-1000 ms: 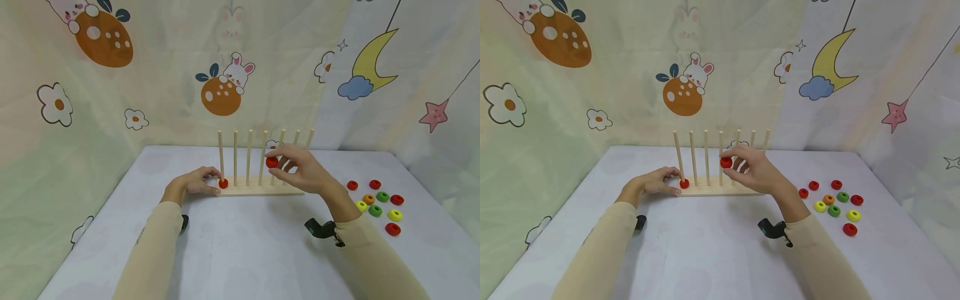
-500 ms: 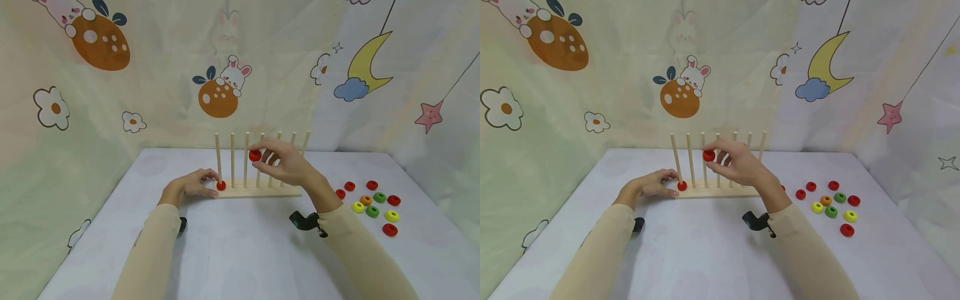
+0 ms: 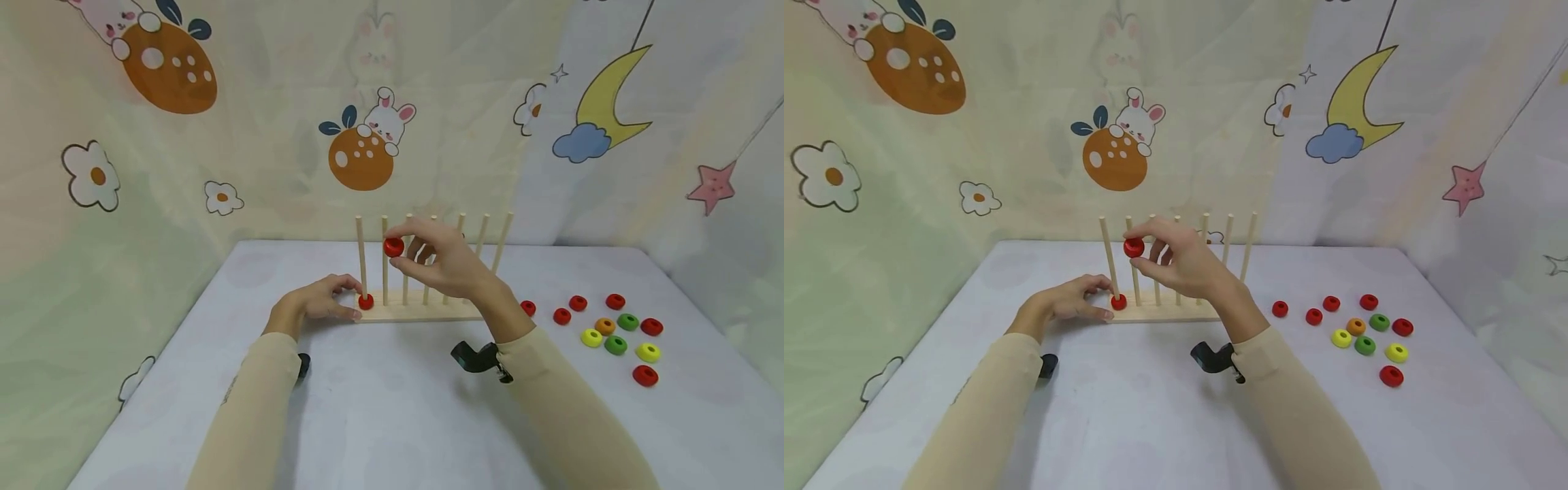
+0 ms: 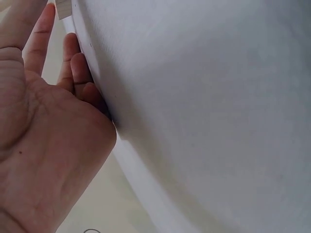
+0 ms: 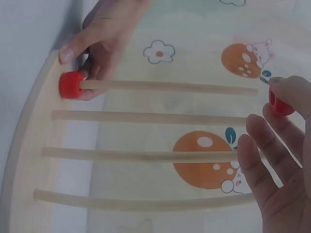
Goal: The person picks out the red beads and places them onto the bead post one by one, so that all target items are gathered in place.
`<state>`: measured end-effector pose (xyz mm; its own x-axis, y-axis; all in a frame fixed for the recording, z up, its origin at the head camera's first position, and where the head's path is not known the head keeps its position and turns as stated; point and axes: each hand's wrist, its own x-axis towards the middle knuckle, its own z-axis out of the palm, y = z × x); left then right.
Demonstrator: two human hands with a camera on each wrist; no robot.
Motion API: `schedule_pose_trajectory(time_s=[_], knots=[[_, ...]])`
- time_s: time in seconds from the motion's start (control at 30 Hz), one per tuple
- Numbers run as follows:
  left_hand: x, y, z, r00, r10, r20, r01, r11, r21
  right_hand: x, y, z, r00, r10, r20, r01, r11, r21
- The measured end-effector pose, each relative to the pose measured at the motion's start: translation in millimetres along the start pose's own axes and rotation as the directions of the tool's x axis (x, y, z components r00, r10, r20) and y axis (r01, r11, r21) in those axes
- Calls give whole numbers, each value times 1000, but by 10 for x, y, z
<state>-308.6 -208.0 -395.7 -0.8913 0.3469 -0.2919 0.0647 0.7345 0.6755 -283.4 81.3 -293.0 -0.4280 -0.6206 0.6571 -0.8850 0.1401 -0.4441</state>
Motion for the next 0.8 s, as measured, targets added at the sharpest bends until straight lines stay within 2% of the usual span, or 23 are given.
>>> schedule_pose_trajectory(time_s=[0.23, 0.5, 0.8], knots=[[-4, 23, 7, 1000, -19, -2, 19, 1000, 1, 74, 11, 57, 1000, -4, -29, 4, 1000, -1], [-19, -3, 18, 998, -56, 0, 56, 998, 9, 225, -83, 183, 998, 11, -56, -10, 1000, 10], [-14, 22, -2, 999, -37, -2, 37, 999, 34, 412, -118, 235, 996, 58, -72, -61, 997, -39]])
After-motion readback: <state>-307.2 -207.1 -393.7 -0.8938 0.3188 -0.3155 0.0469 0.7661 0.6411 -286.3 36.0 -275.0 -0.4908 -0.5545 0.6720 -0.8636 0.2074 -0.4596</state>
